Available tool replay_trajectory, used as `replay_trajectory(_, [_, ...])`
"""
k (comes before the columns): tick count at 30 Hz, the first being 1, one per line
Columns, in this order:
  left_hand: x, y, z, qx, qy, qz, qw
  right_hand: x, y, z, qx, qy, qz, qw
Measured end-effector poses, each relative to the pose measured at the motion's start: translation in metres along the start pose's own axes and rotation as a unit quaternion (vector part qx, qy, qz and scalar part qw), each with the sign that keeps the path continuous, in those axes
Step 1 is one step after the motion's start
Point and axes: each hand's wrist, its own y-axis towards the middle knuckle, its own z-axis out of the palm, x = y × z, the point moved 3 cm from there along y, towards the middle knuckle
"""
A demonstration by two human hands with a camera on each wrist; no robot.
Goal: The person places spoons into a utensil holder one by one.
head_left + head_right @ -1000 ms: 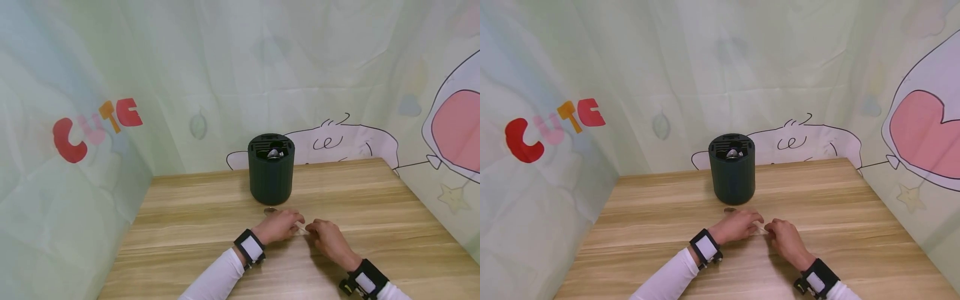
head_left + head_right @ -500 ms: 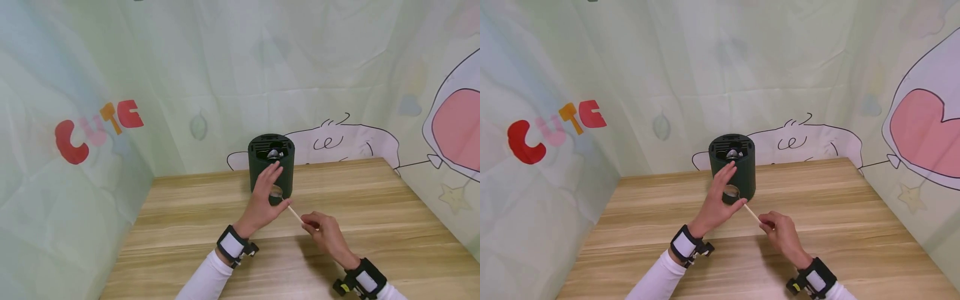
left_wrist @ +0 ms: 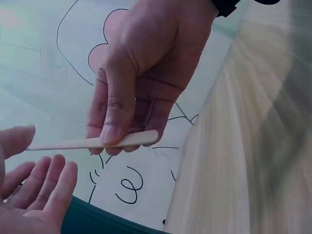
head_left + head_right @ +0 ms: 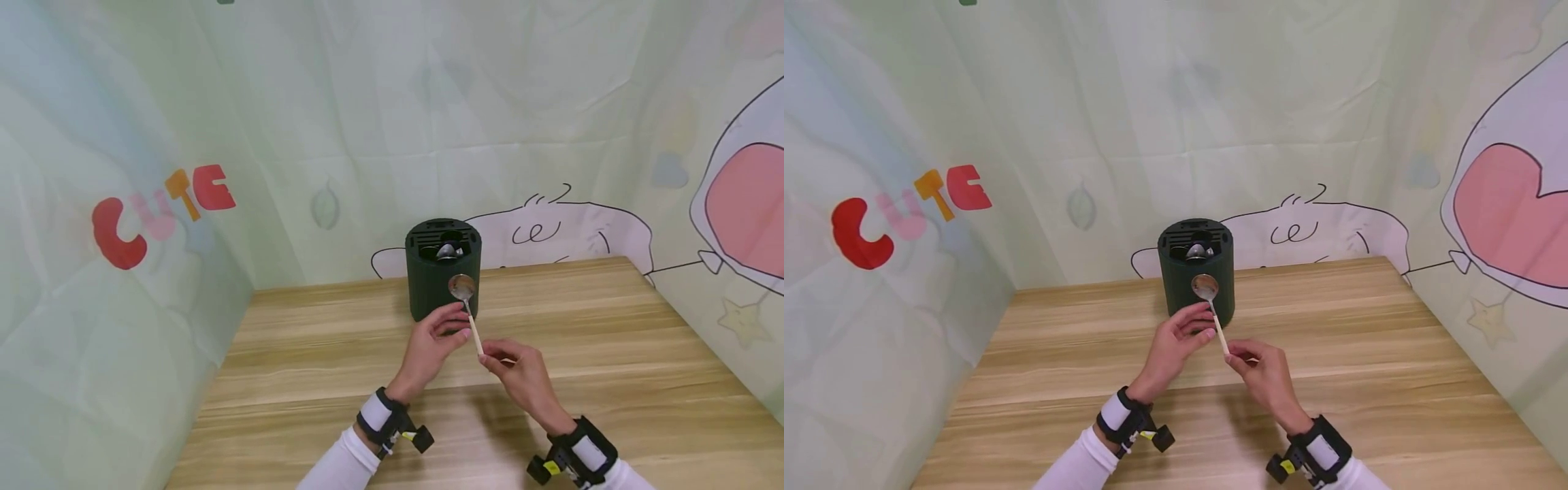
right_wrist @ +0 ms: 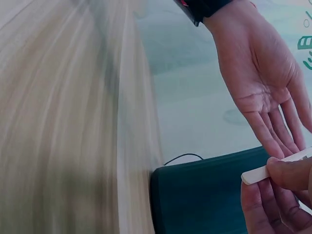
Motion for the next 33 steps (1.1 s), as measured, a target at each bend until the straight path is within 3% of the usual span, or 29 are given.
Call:
replay_trajectory(13, [0.010, -0.004, -0.002, -0.042, -0.012, -0.018, 0.9989, -0.004, -0.003, 0.016, 0.002, 0.001, 0.035, 0.9994])
replay_trajectory(19, [0.003, -0.003, -0.008, -0.027, 0.013, 0.004, 0.9995, 0.038, 0.010, 0.008, -0.010, -0.007, -0.006, 0.9999])
replay_trajectory(23, [-0.003, -0.002, -0.011, -0.008, 0.028, 0.015, 0.9995, 0.067, 0.025, 0.004, 0.011, -0.004, -0.036, 0.9993])
replay_trajectory(33, [-0.018, 0.009, -0.022, 0.023, 0.042, 0.033, 0.9983, 0.088, 0.052, 0.007, 0.050, 0.011, -0.047, 0.9976])
